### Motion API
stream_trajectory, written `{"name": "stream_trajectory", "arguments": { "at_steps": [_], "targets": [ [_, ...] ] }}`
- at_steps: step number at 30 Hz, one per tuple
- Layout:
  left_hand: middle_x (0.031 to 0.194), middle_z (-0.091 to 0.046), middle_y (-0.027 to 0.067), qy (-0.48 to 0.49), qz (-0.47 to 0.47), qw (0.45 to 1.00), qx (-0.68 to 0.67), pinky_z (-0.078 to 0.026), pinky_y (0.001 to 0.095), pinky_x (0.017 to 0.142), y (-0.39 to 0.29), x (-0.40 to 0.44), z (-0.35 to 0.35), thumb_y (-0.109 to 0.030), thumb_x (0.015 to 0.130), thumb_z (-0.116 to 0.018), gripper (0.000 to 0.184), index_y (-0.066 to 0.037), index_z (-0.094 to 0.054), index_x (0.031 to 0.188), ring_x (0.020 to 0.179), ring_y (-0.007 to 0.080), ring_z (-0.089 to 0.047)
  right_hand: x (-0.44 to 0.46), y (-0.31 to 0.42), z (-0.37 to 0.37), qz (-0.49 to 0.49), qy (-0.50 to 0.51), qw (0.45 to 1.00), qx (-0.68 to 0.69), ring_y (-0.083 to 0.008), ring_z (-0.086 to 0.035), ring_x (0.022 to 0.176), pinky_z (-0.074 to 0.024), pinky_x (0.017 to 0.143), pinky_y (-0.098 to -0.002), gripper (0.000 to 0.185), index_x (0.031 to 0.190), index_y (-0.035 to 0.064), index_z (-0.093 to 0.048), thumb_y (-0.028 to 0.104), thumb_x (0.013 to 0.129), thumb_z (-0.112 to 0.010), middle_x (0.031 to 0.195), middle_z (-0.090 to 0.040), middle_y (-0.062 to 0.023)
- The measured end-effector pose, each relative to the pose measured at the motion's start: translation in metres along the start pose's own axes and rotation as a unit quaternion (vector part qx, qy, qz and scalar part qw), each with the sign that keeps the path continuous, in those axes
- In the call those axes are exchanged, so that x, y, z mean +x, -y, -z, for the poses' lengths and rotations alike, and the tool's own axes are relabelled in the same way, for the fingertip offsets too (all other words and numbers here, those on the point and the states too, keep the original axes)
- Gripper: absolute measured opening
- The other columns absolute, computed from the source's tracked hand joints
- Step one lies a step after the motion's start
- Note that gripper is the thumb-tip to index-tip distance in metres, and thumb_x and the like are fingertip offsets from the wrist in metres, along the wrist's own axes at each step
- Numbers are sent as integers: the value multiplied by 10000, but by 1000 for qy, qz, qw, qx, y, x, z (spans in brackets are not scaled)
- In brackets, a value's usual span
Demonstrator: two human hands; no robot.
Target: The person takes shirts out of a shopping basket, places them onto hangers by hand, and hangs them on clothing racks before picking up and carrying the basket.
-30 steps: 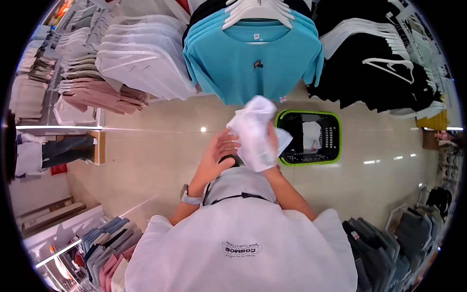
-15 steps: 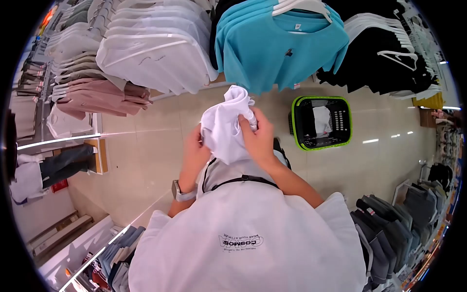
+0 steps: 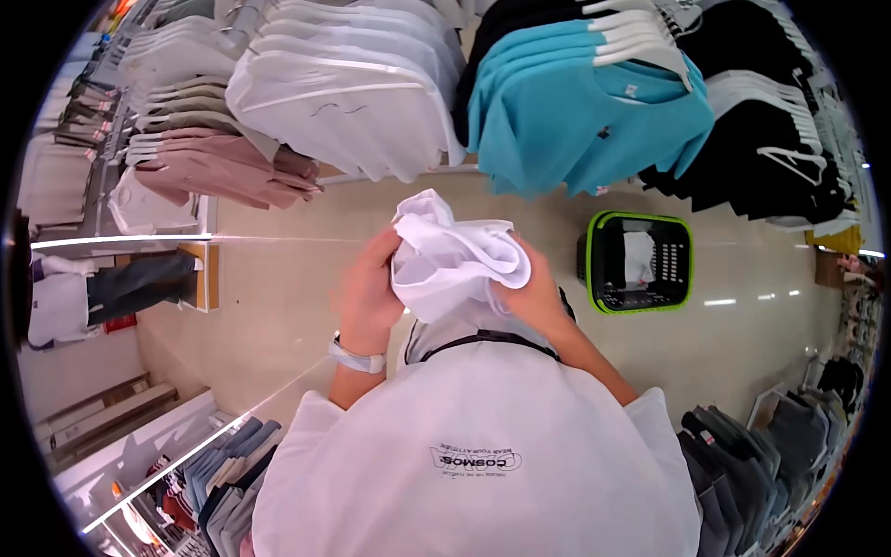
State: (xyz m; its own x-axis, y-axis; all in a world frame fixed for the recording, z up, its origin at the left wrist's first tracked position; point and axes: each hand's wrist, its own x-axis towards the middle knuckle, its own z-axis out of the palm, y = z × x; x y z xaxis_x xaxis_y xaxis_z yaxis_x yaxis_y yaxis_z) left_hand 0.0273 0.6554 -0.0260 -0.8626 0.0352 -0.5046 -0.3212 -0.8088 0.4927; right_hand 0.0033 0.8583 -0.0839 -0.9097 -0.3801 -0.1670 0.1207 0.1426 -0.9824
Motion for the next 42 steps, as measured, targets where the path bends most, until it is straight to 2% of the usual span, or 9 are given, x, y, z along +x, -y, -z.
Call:
{"name": "stream_trajectory", "arguments": {
  "at_steps": [3,4,7,9,11,18,24,29,42],
  "targets": [
    [1141,-571,89,118,-19,992,24,-465,298,866,-4,1,3,-164,923,-440,333,12,-504,1198,1031,169,-562,4,-6,7,-16,18,987,159,-179,-573,1032,-447,871,-288,459,1209,-3,-493,-32,756,-563,1089,-610,-65],
    [1031,-599,63,91,-37,994,48,-480,266,779,-8,-8,-14,-142,917,-458,222,-18,-550,1077,909,134,-585,7,-4,22,-25,67,982,174,-211,-526,1097,-414,918,-304,473,1257,9,-448,45,798,-558,1162,-558,-90],
    [984,-606,47,99,-54,986,125,-475,260,762,-14,-29,-42,-135,915,-473,193,-9,-552,1037,875,118,-582,9,47,37,246,-52,957,-147,-235,-397,1229,-329,995,-362,573,1303,25,-408,186,799,-630,1290,-442,-131],
    [933,-607,27,150,-46,976,150,-452,232,740,-10,-35,-54,-107,903,-500,156,-3,-565,999,851,94,-570,6,75,36,297,46,952,-52,-230,-501,1131,-384,944,-341,571,1256,17,-473,197,759,-687,1174,-537,-127],
    [915,-607,21,172,-75,960,208,-435,216,725,-4,-36,-63,-93,894,-519,132,-4,-573,973,836,81,-560,1,85,34,201,167,962,-80,-247,-629,885,-473,761,-317,453,1108,17,-579,220,735,-736,959,-640,-110],
    [835,-595,12,188,-125,882,413,-405,202,697,-16,-10,-48,-15,810,-510,146,18,-594,924,787,59,-528,-8,91,52,254,90,955,-121,-269,-509,589,-381,519,-338,194,822,-18,-605,100,738,-733,704,-544,-118],
    [826,-605,25,172,-210,858,436,-427,214,693,-15,5,-64,34,750,-487,198,37,-604,910,772,87,-541,-15,103,51,234,124,960,-87,-243,-556,627,-408,565,-347,188,835,-5,-613,159,784,-691,742,-570,-90],
    [840,-615,44,234,-228,837,438,-443,229,691,-10,1,-72,49,751,-466,209,45,-600,912,772,95,-549,-14,97,47,108,76,990,-45,-96,-436,597,-373,548,-267,185,857,-9,-573,171,898,-554,655,-494,-30],
    [826,-633,92,158,-331,754,545,-463,245,699,-8,24,-41,12,792,-591,168,4,-624,957,729,148,-588,10,145,63,201,19,978,-48,-10,-315,585,-279,490,-213,269,715,15,-480,157,940,-519,615,-387,71]
  ]
}}
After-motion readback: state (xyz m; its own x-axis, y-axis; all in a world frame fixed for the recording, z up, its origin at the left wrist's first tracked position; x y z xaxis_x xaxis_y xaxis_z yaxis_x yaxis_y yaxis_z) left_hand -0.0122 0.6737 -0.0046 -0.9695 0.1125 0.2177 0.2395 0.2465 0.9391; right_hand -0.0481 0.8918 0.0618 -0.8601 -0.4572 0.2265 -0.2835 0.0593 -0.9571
